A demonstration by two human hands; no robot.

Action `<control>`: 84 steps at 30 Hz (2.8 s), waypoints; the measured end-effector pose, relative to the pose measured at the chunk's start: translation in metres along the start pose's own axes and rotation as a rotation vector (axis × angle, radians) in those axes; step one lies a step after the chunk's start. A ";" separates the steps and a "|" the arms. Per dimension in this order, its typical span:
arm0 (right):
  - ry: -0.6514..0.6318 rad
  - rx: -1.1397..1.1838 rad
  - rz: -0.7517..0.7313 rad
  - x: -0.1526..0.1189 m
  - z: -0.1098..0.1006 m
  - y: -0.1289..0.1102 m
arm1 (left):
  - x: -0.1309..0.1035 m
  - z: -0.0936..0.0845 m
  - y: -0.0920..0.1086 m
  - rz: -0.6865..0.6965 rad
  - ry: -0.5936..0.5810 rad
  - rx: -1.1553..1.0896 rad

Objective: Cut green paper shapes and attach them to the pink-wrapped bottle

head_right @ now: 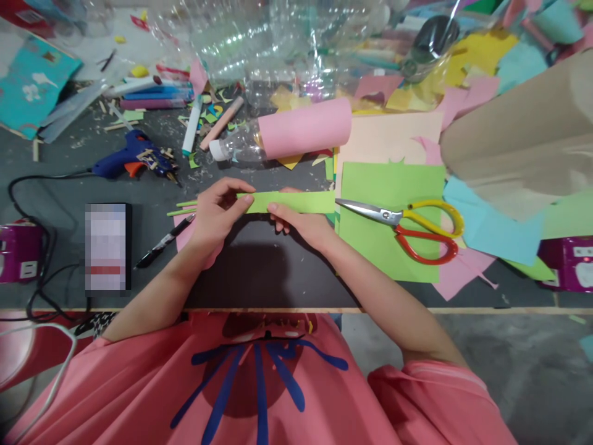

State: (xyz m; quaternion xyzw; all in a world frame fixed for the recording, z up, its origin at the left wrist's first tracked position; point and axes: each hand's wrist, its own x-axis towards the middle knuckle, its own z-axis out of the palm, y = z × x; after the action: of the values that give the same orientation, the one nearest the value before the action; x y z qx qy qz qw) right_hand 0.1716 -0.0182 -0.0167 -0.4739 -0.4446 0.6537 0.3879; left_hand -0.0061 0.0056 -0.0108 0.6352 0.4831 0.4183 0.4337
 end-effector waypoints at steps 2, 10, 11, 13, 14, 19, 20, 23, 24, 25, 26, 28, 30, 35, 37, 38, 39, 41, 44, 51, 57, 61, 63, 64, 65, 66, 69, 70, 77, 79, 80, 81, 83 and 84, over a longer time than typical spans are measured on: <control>-0.002 0.023 -0.001 0.001 0.000 0.000 | 0.000 0.000 0.000 0.018 0.001 0.009; 0.028 0.039 0.058 0.004 -0.002 0.002 | -0.003 0.001 0.001 -0.071 -0.146 -0.170; 0.034 0.044 0.064 0.004 -0.001 0.002 | -0.003 0.002 0.002 -0.083 -0.173 -0.194; 0.042 0.052 0.074 0.004 0.000 0.000 | -0.003 0.003 0.002 -0.098 -0.185 -0.212; 0.045 0.058 0.076 0.003 0.001 -0.001 | -0.003 0.003 0.001 -0.103 -0.177 -0.214; 0.052 0.070 0.060 0.002 0.002 -0.005 | -0.001 0.003 0.000 -0.087 -0.090 -0.200; 0.059 0.056 0.058 0.002 0.001 -0.004 | 0.000 0.002 -0.001 -0.075 -0.071 -0.195; 0.081 0.011 0.053 0.002 -0.002 0.001 | 0.001 0.001 -0.003 -0.044 -0.028 -0.156; 0.089 0.003 0.051 0.002 -0.002 0.002 | 0.001 0.001 -0.004 -0.035 -0.019 -0.138; 0.095 -0.002 0.051 0.002 -0.003 0.004 | 0.000 0.001 -0.005 -0.027 -0.013 -0.120; 0.100 -0.002 0.050 0.002 -0.002 0.004 | 0.000 0.001 -0.005 -0.020 -0.013 -0.106; 0.102 0.008 0.035 0.002 -0.002 0.004 | -0.002 0.003 -0.005 -0.007 -0.023 -0.093; 0.094 0.032 0.006 0.002 -0.001 0.003 | -0.003 0.005 -0.005 0.006 -0.039 -0.085; 0.090 0.065 -0.009 0.002 0.001 -0.001 | -0.005 0.007 -0.004 0.033 -0.044 -0.066; 0.101 0.071 0.000 0.002 0.002 -0.003 | -0.004 0.007 -0.004 0.038 -0.038 -0.073; 0.104 0.072 0.006 0.002 0.002 -0.003 | -0.004 0.007 -0.004 0.037 -0.035 -0.076; 0.104 0.072 0.012 0.002 0.002 -0.004 | -0.004 0.007 -0.004 0.033 -0.031 -0.076; 0.109 0.070 0.021 0.002 0.002 -0.004 | -0.004 0.007 -0.004 0.023 -0.029 -0.076; 0.097 0.068 0.019 0.002 0.002 -0.003 | -0.004 0.007 -0.004 0.012 -0.031 -0.074; 0.167 0.216 0.044 0.007 0.003 -0.004 | -0.004 0.004 -0.001 -0.003 0.010 -0.062; 0.156 0.070 0.065 0.005 0.001 -0.002 | -0.004 0.004 0.000 0.004 -0.010 -0.015; 0.117 -0.023 0.091 0.000 0.000 0.001 | -0.004 0.005 0.001 0.002 -0.006 -0.026; 0.124 -0.045 0.112 -0.001 0.000 -0.001 | -0.005 0.005 0.002 -0.008 -0.008 -0.042; 0.131 -0.054 0.118 -0.001 0.000 -0.001 | -0.005 0.006 0.002 -0.012 -0.010 -0.048; 0.138 -0.062 0.122 -0.001 0.001 -0.002 | -0.005 0.006 0.002 -0.014 -0.012 -0.054; 0.145 -0.068 0.123 -0.001 0.001 -0.003 | -0.005 0.006 0.002 -0.013 -0.012 -0.058; 0.145 -0.079 0.129 0.000 0.001 -0.004 | -0.004 0.006 0.001 0.000 -0.009 -0.057; 0.140 -0.081 0.131 0.000 0.002 -0.004 | -0.004 0.006 0.001 0.005 -0.008 -0.053; 0.149 -0.093 0.156 -0.002 0.002 -0.007 | -0.005 0.005 0.000 0.017 -0.003 -0.007; 0.142 -0.102 0.146 -0.002 0.001 -0.007 | -0.005 0.005 0.000 0.022 -0.008 0.001; 0.137 -0.108 0.139 -0.002 0.001 -0.007 | -0.005 0.005 0.000 0.023 -0.010 0.007; 0.130 -0.116 0.135 -0.001 0.001 -0.007 | -0.005 0.005 0.000 0.023 -0.009 0.014; 0.112 -0.127 0.134 -0.001 0.001 -0.007 | -0.005 0.005 0.001 0.023 -0.003 0.022; 0.104 -0.129 0.135 -0.001 0.001 -0.007 | -0.005 0.005 0.001 0.022 -0.003 0.022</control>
State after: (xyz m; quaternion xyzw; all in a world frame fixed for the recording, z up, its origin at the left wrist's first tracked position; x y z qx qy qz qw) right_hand 0.1717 -0.0173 -0.0101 -0.5599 -0.4323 0.6228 0.3342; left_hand -0.0021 0.0002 -0.0118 0.6459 0.4799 0.4168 0.4228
